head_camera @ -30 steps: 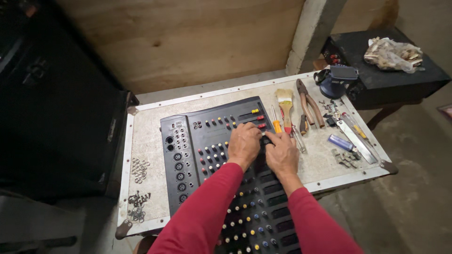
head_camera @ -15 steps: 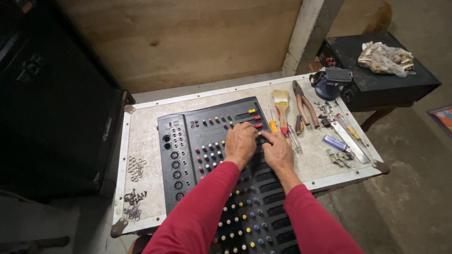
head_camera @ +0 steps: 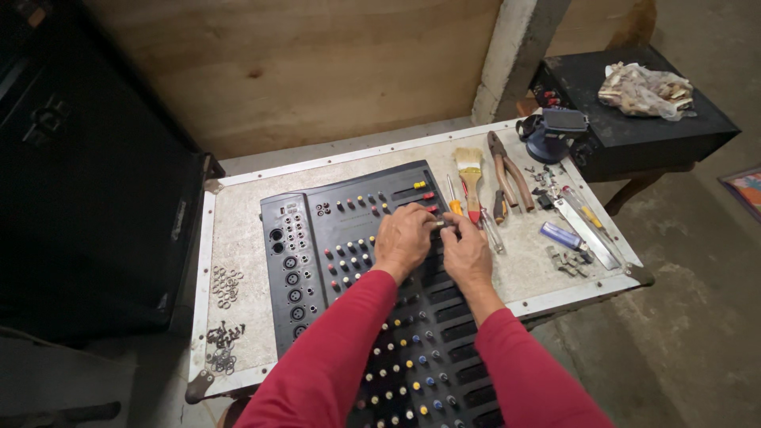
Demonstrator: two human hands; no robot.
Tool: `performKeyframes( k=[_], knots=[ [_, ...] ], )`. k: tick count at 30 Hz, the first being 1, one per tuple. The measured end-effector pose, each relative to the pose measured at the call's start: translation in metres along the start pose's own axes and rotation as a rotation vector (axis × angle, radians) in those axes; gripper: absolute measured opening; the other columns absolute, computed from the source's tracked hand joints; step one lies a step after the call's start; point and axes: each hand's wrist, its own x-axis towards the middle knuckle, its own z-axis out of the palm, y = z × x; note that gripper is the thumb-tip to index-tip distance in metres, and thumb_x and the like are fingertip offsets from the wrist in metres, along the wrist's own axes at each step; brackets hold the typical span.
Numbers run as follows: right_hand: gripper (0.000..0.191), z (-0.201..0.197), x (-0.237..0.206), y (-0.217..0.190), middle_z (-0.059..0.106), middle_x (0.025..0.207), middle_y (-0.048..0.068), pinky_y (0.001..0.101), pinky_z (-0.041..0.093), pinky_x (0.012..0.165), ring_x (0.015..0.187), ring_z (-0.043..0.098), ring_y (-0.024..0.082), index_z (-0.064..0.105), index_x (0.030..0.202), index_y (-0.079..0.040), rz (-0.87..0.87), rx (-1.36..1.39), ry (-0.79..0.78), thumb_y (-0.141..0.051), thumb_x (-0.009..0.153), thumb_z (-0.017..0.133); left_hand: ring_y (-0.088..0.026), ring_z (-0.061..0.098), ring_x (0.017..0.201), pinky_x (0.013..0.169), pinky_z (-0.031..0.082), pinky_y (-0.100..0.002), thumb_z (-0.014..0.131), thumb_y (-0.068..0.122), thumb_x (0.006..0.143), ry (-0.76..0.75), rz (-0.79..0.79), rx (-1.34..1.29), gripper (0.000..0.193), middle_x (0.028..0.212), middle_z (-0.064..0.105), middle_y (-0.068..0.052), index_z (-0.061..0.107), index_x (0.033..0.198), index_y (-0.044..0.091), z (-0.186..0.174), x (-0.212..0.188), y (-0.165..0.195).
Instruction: The person repairs an audio mixing console on a workbench. They use a screwdriver to unscrew screws from the top panel, set the screws aside, then work along the fader and knob area by hand, picking up and fitting small hardware parts onto the console.
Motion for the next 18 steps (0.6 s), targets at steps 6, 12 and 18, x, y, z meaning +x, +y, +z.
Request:
performKeyframes(
  k=[6, 12, 18],
  knots=[
    [0.023, 0.001, -0.001, 0.001, 0.076, 0.094, 0.012, 0.0440, 0.053, 0.080, 0.088, 0.067, 0.034, 0.077, 0.106, -0.014, -0.051, -0.009, 0.033, -0.030, 0.093, 0.067, -0.025, 0.064, 0.105, 0.087, 0.046, -0.042, 0.065, 0.028, 0.092, -0.069, 0.010, 0.022, 0.018, 0.106, 0.072, 0.001, 0.079, 0.094, 0.017, -0.006, 0.000, 0.004],
    [0.030, 0.005, 0.002, 0.006, 0.074, 0.083, 0.011, 0.0439, 0.054, 0.074, 0.080, 0.072, 0.031, 0.075, 0.102, -0.010, 0.076, 0.071, 0.035, -0.035, 0.099, 0.059, -0.025, 0.064, 0.103, 0.087, 0.046, -0.042, 0.066, 0.026, 0.089, -0.078, 0.041, 0.011, 0.016, 0.107, 0.073, 0.002, 0.078, 0.098, 0.019, -0.010, 0.000, 0.008],
    [0.033, 0.005, 0.002, 0.009, 0.074, 0.082, 0.012, 0.0447, 0.053, 0.076, 0.082, 0.071, 0.032, 0.075, 0.102, -0.009, 0.057, 0.019, 0.026, -0.037, 0.099, 0.059, -0.025, 0.063, 0.099, 0.086, 0.046, -0.041, 0.069, 0.027, 0.088, -0.098, 0.024, -0.001, 0.015, 0.103, 0.073, 0.003, 0.078, 0.099, 0.022, -0.016, -0.001, 0.014]
  ],
)
